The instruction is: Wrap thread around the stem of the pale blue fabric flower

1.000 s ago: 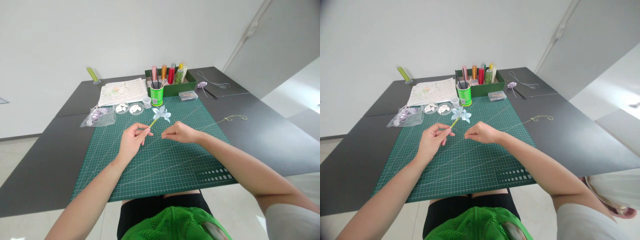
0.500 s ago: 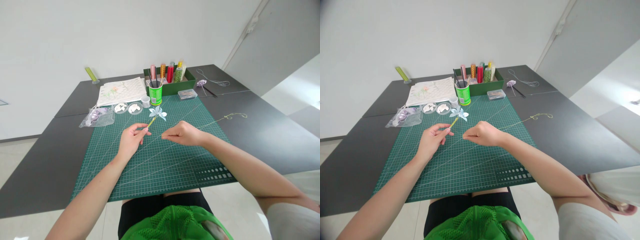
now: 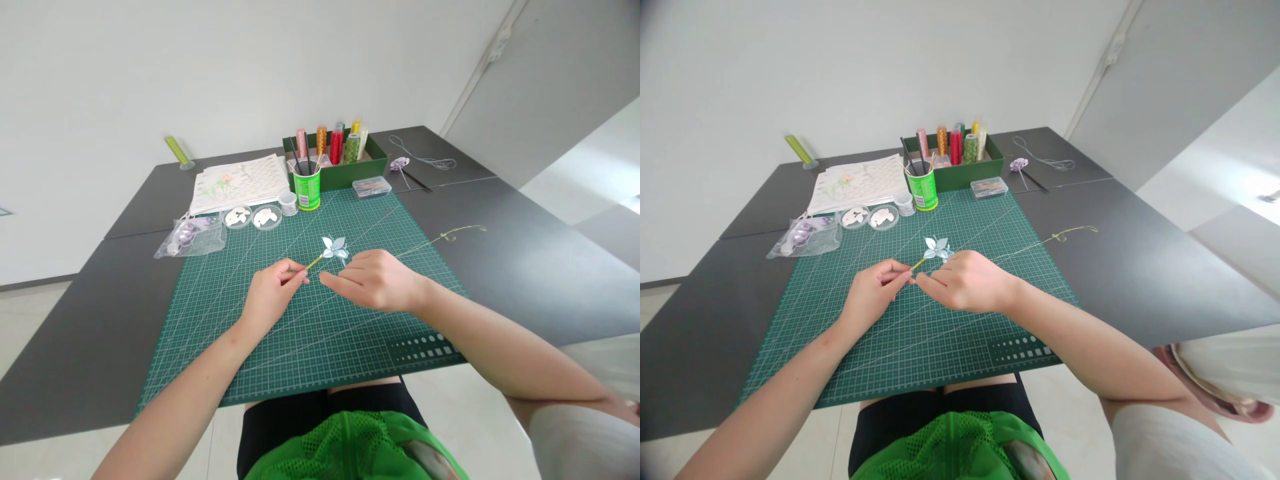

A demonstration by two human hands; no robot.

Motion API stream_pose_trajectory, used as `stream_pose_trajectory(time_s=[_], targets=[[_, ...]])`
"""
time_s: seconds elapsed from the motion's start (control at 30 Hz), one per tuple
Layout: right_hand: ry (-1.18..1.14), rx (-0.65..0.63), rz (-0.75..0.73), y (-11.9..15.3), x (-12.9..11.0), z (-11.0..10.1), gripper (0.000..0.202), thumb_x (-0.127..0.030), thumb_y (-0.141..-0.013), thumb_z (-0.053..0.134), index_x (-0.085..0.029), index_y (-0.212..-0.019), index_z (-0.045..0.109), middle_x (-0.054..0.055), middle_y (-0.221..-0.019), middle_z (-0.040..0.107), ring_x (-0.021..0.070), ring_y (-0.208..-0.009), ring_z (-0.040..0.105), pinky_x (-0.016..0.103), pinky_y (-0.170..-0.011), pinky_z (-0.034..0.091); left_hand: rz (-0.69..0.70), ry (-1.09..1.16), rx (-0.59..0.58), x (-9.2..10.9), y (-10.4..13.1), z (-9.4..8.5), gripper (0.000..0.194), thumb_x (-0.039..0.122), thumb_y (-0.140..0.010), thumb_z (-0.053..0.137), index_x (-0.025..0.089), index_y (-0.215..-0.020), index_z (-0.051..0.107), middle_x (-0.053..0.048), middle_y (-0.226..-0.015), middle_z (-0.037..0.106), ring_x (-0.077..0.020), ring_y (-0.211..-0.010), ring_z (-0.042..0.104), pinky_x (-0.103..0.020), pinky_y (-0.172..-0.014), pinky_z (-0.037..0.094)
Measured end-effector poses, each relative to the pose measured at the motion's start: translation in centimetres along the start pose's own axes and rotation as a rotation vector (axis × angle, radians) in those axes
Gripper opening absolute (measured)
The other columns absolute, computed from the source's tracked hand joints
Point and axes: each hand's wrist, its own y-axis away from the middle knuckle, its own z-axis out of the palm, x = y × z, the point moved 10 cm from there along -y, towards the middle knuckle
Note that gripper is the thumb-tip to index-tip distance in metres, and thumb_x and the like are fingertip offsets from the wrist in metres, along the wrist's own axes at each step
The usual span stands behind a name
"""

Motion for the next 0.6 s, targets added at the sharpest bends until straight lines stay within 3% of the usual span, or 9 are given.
stream_pose_trajectory(time_s=[0.13,0.37,0.6], targets=[[-0.019,-0.026,0.033,-0.1,0.4,-0.3,0.029,-0.011,-0.105,0.042,-0.018,-0.097,0.069,-0.002,-0.058,0.057,0.0105,-0.050,0.039,0.029,-0.049,0.028,0.076,-0.025,-0.116,1.2,0.6,1.4,0.015,0.031,-0.094,0.064,0.022,-0.087,0.074,0.000,-0.080,0.080,-0.0122,-0.051,0.060,-0.022,-0.049,0.038],[-0.097,-0.118,0.147,0.7,2.7,0.4,0.037,-0.018,-0.106,0.043,-0.020,-0.082,0.071,-0.003,-0.054,0.053,0.0097,-0.049,0.038,0.028,-0.049,0.027,0.102,0.019,-0.365,2.3,2.0,4.1,0.016,0.026,-0.093,0.064,0.022,-0.082,0.076,0.002,-0.068,0.073,-0.0121,-0.054,0.060,-0.022,-0.051,0.038],[-0.320,-0.084,0.214,1.4,4.1,1.7,0.033,-0.029,-0.108,0.049,-0.019,-0.095,0.078,0.000,-0.074,0.076,0.0106,-0.064,0.067,0.025,-0.053,0.037,0.060,0.065,-0.480,2.5,2.8,5.1,0.019,0.030,-0.093,0.065,0.021,-0.080,0.077,0.001,-0.061,0.069,-0.0105,-0.049,0.053,-0.021,-0.046,0.032]])
